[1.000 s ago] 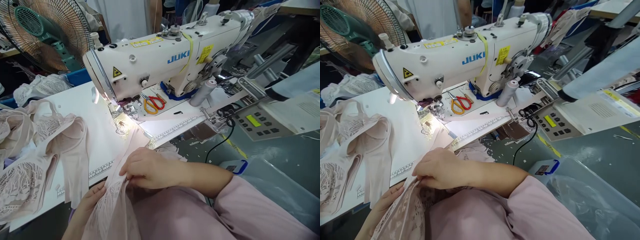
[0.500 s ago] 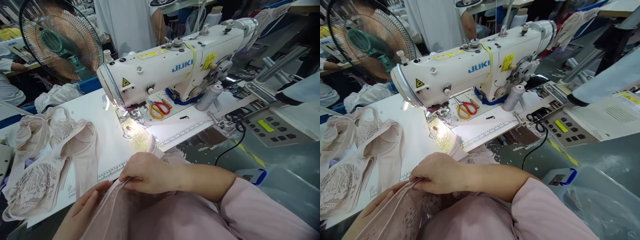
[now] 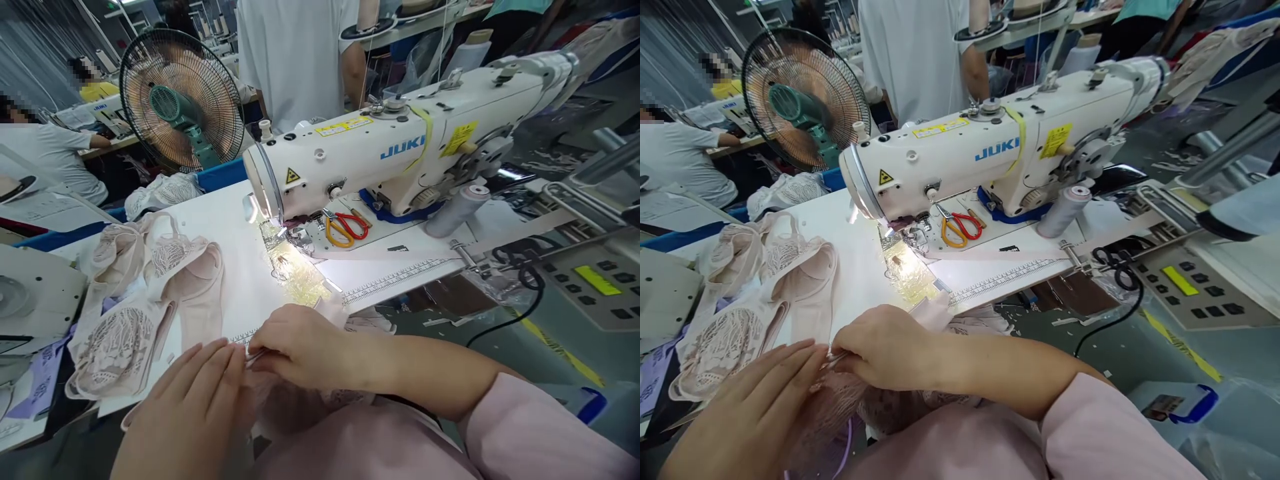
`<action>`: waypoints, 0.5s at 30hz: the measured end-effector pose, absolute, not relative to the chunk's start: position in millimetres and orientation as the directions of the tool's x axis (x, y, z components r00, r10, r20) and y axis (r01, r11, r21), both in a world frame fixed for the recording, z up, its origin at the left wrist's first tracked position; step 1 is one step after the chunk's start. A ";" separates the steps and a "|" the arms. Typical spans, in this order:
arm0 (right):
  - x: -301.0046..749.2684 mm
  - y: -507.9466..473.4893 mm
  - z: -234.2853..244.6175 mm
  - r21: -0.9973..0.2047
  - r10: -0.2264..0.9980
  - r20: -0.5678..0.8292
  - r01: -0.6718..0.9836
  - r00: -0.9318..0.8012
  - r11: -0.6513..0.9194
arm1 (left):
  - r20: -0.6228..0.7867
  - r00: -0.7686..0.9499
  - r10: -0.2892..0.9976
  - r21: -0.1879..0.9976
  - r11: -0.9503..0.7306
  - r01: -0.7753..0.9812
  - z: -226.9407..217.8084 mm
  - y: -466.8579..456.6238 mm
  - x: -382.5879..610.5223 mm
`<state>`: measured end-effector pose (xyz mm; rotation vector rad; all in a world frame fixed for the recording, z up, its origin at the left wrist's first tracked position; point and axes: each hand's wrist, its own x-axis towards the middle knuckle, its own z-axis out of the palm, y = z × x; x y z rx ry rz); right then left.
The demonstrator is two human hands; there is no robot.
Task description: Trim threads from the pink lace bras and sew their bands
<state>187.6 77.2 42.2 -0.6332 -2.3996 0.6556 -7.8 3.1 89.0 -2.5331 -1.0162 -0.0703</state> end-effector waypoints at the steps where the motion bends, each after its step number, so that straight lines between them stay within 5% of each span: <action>1: 188.1 76.8 41.6 -0.574 0.570 0.400 0.289 -0.717 0.766 | 0.161 0.751 0.640 -0.386 -0.660 0.645 87.6 7.7 -5.5; 8: 196.9 77.0 44.8 -0.587 0.591 0.341 0.325 -0.731 0.741 | 0.001 0.689 0.724 -0.176 -0.678 0.713 75.3 14.5 -13.0; 15: 201.6 79.8 49.4 -0.565 0.551 0.257 0.339 -0.794 0.752 | 0.064 0.591 0.804 0.135 -0.593 0.794 84.8 23.9 3.4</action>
